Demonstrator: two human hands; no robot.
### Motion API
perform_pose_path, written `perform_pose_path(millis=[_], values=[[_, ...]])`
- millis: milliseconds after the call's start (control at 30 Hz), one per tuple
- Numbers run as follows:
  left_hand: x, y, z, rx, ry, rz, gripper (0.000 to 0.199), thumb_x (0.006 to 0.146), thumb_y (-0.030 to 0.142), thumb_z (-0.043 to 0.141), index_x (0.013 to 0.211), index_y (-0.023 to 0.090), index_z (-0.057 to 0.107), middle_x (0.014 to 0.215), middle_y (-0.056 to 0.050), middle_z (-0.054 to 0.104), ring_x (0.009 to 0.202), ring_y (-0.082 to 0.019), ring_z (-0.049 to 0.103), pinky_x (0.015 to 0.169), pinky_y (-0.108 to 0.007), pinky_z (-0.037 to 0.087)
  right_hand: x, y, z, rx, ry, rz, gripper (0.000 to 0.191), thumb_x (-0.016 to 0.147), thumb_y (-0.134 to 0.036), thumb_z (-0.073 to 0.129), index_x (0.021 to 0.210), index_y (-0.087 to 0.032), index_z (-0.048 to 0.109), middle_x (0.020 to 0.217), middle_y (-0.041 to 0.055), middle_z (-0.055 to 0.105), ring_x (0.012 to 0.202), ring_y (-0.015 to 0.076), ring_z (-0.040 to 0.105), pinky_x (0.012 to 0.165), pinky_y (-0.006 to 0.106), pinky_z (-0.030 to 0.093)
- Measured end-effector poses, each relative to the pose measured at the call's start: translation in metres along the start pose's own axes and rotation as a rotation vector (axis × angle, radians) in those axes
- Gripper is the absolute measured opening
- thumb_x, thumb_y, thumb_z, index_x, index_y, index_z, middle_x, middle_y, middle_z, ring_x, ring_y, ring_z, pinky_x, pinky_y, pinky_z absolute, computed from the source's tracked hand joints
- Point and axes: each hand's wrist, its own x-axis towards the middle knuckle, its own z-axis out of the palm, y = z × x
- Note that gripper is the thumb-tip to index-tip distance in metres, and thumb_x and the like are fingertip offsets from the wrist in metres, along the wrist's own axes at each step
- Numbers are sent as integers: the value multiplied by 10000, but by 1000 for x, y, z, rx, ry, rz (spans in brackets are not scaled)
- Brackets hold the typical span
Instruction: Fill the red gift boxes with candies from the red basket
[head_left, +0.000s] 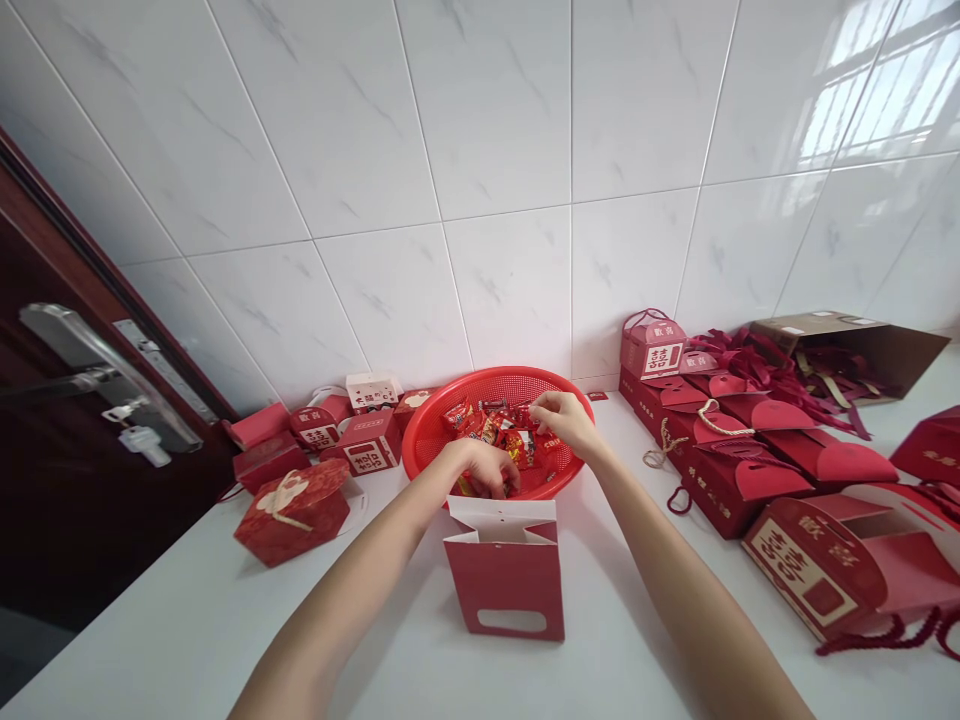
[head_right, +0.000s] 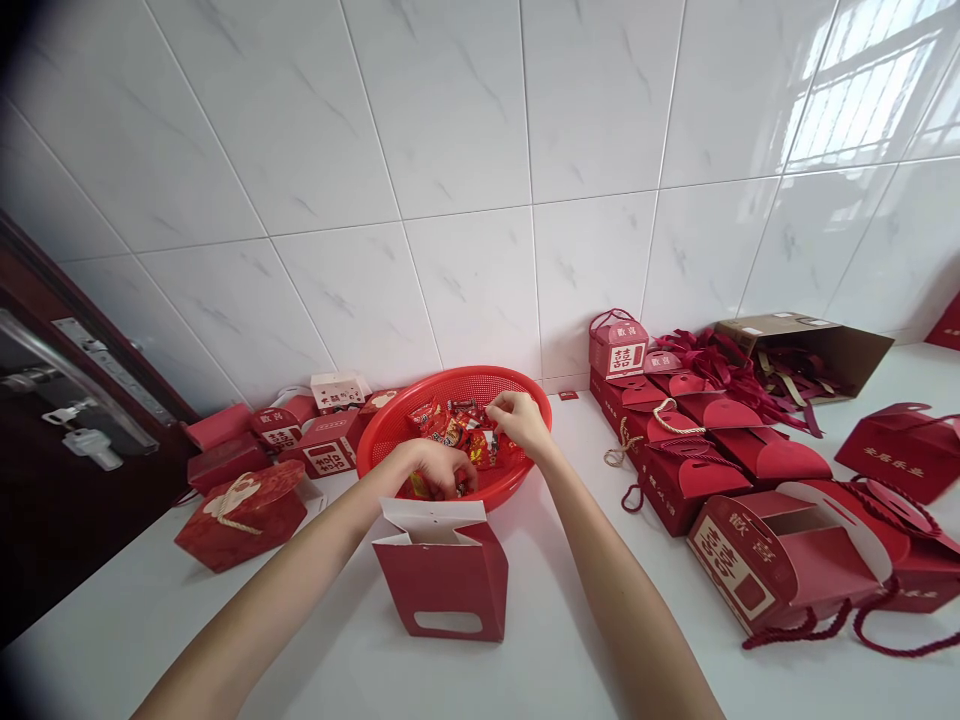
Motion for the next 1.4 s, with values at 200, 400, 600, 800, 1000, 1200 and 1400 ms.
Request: perform_pose_path(millis=[200,400,600,800,1000,1200,1400], values=[[1,-7,-1,-45,173,133,148,568,146,660,705,183,703,637,16,640,612,-163,579,563,-252,456,-1,0,0,1,-12,-6,97,725,-276,604,678,-192,591,637,-16,615,526,124,582,526,247,443],[0,-9,-11,-198,553,392,413,722,168,646,1133,190,671,929,-19,667,895,-191,614,766,-273,486,2,3,-2,-14,18,-6,102,761,-285,617,714,-196,601,703,11,661,657,159,640,611,269,494],[6,-12,-11,-393,647,571,707,729,144,666,1402,193,455,972,-31,662,936,-198,656,806,-311,520,2,3,-1,-21,-47,6,212,735,-259,698,929,-194,644,721,7,698,677,168,657,610,271,488],[-3,-6,-10,-286,674,453,881,775,239,684,1529,194,230,1038,-79,704,968,-215,686,800,-309,523,3,6,-2,3,-65,-11,240,701,-278,734,881,-197,598,675,-3,678,618,166,640,582,277,490],[-26,-32,-6,68,542,14,457,550,362,818,945,165,702,909,-72,721,862,-271,685,691,-286,506,5,8,-3,-28,-4,-53,188,660,-308,696,705,-208,544,604,-36,585,595,148,544,555,271,413],[-32,-38,3,190,421,-176,589,545,483,790,1055,195,729,1066,-114,740,949,-303,680,666,-275,497,3,5,-2,-57,-2,-76,327,642,-341,689,549,-223,398,534,-58,455,562,119,422,527,262,322],[-28,-31,7,167,376,-169,403,615,357,738,976,180,725,1031,-99,752,847,-255,692,567,-246,480,2,4,-2,-64,38,-71,320,657,-365,673,564,-221,403,553,-62,432,573,114,392,545,266,304]])
